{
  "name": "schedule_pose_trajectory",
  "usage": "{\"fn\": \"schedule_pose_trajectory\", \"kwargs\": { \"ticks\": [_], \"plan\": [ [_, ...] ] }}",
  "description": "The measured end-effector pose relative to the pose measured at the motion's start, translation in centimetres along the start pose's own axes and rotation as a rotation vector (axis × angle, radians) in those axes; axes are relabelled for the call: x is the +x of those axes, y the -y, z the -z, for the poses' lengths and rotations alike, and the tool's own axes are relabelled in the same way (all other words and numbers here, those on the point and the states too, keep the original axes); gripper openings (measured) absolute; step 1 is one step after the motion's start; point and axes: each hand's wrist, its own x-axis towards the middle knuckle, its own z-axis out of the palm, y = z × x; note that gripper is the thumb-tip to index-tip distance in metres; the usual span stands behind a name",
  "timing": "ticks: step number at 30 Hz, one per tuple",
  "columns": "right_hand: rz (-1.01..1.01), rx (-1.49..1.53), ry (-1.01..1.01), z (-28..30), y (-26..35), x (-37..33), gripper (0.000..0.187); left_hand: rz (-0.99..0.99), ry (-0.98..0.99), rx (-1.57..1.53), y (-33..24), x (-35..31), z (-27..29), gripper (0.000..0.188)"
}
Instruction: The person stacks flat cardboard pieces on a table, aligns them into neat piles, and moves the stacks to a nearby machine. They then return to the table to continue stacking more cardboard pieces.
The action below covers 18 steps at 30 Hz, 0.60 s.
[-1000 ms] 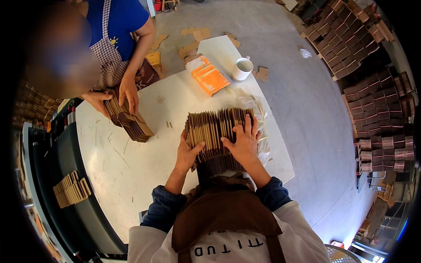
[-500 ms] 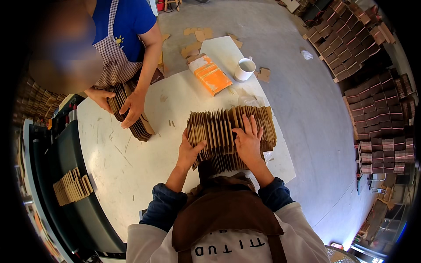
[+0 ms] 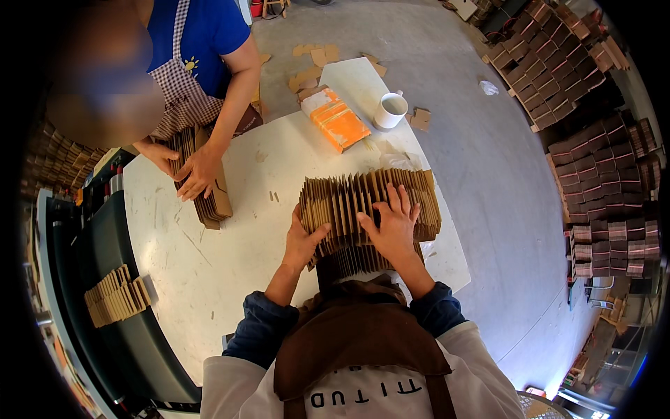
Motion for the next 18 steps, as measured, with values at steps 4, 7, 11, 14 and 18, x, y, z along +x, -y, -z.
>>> {"fn": "schedule_pose_trajectory", "kwargs": {
  "ticks": [4,7,11,14,18],
  "plan": [
    [-0.048,-0.079,0.038,0.2,1.2,0.2,0.069,0.029,-0.005,0.025,-0.2,-0.1,0.0,0.091],
    [-0.059,-0.125,0.050,-0.4,1.3,0.3,0.079,0.035,-0.003,0.034,-0.2,-0.2,-0.2,0.094],
    [-0.057,-0.125,0.070,-0.5,1.8,0.4,0.082,-0.021,-0.016,0.066,0.6,0.1,-0.1,0.096],
    [-0.078,-0.116,0.079,-0.4,2.1,0.4,0.077,-0.002,-0.007,0.055,-0.1,-0.3,0.0,0.096],
    [-0.042,-0.027,0.040,-0.2,1.5,0.3,0.060,-0.029,-0.019,0.039,0.5,-0.2,-0.1,0.096]
  ]
}}
